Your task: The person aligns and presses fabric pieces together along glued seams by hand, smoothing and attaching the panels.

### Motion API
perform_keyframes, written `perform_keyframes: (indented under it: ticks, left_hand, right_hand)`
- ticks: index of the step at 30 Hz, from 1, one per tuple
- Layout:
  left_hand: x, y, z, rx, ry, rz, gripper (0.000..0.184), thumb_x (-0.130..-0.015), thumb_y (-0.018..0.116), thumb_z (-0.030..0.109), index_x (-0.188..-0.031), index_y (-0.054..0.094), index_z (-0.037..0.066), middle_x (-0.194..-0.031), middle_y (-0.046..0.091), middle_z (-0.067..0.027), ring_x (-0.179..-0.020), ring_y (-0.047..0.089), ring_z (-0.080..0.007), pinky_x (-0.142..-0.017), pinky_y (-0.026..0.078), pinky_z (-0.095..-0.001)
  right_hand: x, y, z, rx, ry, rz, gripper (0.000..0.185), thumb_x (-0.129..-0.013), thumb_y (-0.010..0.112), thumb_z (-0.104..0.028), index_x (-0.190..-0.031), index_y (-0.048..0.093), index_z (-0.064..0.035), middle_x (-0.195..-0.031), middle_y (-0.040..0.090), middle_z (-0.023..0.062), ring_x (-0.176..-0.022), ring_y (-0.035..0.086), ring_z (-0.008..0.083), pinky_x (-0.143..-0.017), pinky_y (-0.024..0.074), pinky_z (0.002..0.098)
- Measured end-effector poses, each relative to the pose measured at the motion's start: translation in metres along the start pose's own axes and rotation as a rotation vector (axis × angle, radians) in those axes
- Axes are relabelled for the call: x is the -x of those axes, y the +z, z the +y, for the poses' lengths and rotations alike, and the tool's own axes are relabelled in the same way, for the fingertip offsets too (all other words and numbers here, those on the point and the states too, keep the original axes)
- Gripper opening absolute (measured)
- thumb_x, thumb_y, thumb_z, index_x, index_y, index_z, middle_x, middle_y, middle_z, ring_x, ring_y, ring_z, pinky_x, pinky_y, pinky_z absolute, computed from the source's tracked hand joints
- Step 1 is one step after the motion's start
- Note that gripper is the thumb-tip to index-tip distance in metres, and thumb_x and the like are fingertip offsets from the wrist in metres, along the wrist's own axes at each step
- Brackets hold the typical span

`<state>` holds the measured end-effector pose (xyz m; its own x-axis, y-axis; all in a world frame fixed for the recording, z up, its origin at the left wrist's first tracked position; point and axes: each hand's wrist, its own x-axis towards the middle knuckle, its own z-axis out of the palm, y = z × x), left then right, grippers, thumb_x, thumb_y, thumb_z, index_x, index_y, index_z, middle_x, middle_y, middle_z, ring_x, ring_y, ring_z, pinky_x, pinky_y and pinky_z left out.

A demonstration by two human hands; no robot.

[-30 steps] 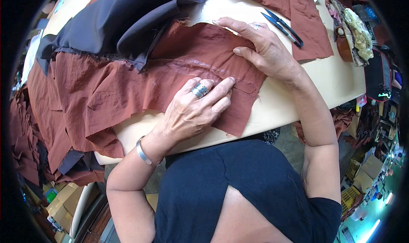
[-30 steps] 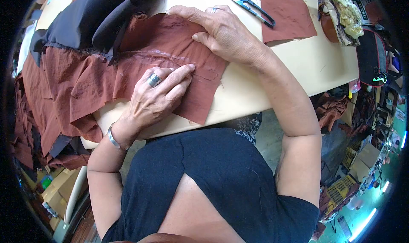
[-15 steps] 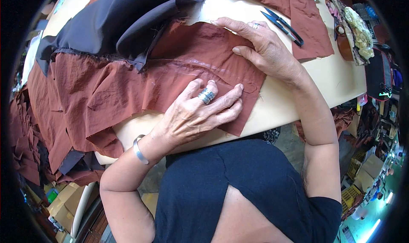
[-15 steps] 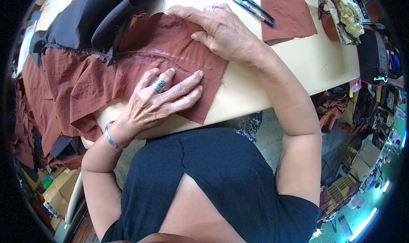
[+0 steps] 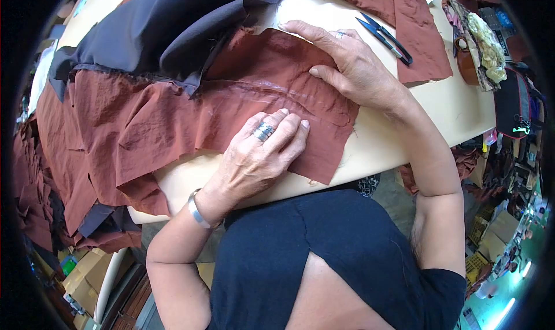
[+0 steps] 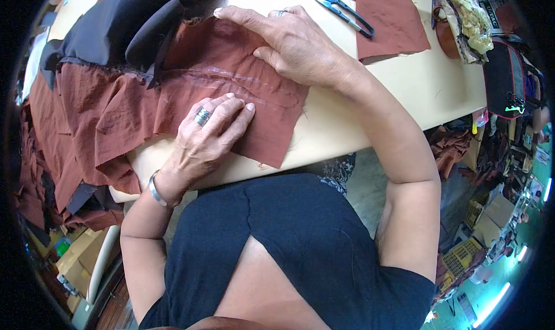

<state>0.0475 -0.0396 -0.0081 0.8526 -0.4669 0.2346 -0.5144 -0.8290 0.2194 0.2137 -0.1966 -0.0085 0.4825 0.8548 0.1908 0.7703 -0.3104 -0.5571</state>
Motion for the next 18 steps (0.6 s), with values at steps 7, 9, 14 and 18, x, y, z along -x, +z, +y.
perform_keyframes:
  ticks: [7, 9, 14, 18]
  left_hand:
    - [-0.0089, -0.0054, -0.0007, -0.014, 0.002, -0.051, 0.03, -0.076, 0.051, 0.011, -0.104, 0.057, 0.003, -0.126, 0.05, -0.0161, -0.1, 0.057, -0.0252, -0.083, 0.048, -0.0331]
    - [-0.0086, -0.0042, -0.0002, -0.033, 0.004, -0.05, 0.029, -0.077, 0.05, 0.011, -0.104, 0.056, 0.003, -0.128, 0.049, -0.0159, -0.099, 0.056, -0.0248, -0.083, 0.048, -0.0326]
    - [-0.0048, -0.0005, -0.0018, -0.042, 0.037, -0.083, 0.028, -0.078, 0.05, 0.013, -0.104, 0.057, 0.007, -0.134, 0.047, -0.0098, -0.101, 0.054, -0.0244, -0.086, 0.045, -0.0331]
    - [-0.0055, -0.0045, -0.0016, -0.138, 0.092, -0.146, 0.028, -0.079, 0.05, 0.015, -0.105, 0.056, 0.009, -0.134, 0.047, -0.0053, -0.103, 0.053, -0.0244, -0.089, 0.043, -0.0338]
  right_hand:
    - [0.0015, 0.0042, 0.0037, -0.053, -0.046, 0.044, 0.065, -0.074, 0.064, 0.0, -0.135, 0.043, -0.0144, -0.131, 0.051, 0.0077, -0.118, 0.05, 0.0281, -0.098, 0.0373, 0.0369]
    - [0.0021, 0.0033, 0.0027, -0.056, -0.041, 0.045, 0.064, -0.075, 0.064, 0.0, -0.134, 0.044, -0.014, -0.131, 0.051, 0.0074, -0.118, 0.05, 0.0281, -0.098, 0.0376, 0.0369]
    - [0.0016, 0.0079, 0.0086, -0.037, -0.132, 0.129, 0.065, -0.074, 0.062, -0.002, -0.134, 0.043, -0.0184, -0.107, 0.06, 0.0077, -0.088, 0.056, 0.027, -0.084, 0.0432, 0.0393]
    - [-0.0003, 0.009, 0.0089, -0.025, -0.181, 0.162, 0.066, -0.073, 0.061, -0.002, -0.134, 0.042, -0.0209, -0.093, 0.063, 0.0094, -0.073, 0.058, 0.0268, -0.078, 0.0456, 0.0409]
